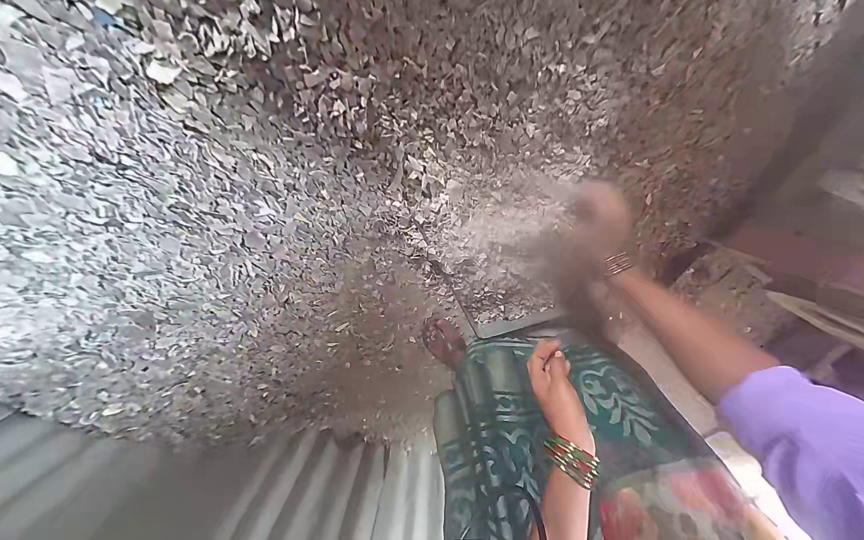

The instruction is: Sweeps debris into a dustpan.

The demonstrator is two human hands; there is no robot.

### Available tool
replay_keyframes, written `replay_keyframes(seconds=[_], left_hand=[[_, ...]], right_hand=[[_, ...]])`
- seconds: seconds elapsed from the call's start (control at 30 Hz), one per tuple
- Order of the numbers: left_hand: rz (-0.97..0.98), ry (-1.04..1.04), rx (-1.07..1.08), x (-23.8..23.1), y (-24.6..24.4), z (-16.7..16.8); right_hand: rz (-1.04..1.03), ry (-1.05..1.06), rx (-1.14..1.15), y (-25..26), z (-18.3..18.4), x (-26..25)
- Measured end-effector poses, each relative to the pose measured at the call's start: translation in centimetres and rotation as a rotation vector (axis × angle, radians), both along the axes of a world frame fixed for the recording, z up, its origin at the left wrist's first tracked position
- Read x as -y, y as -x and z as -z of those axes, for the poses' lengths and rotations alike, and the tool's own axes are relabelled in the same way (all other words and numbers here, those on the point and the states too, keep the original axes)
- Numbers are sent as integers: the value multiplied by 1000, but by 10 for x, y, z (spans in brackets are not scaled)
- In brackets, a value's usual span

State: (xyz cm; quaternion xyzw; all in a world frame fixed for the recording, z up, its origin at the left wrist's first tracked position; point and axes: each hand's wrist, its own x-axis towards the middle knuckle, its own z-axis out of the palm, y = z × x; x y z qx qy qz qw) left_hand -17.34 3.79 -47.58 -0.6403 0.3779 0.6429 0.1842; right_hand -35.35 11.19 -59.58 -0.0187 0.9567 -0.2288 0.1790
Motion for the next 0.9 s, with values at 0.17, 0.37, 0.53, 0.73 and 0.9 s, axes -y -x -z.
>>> replay_keyframes(seconds=[0.17, 0.37, 0.53, 0.73, 0.9], left_hand=[[14, -25, -17, -2, 0, -7], [42, 9, -27, 2, 1, -4], [91, 6, -8, -1, -1, 0], [94, 55, 2, -2, 15, 8], [46, 51, -4, -1, 23, 8]], right_hand=[[781, -267, 229, 96, -20, -83], [920, -15, -29, 132, 82, -54], [126, 44, 123, 126, 66, 25], [-631, 76, 314, 47, 39, 56], [489, 42, -7, 116, -20, -54]])
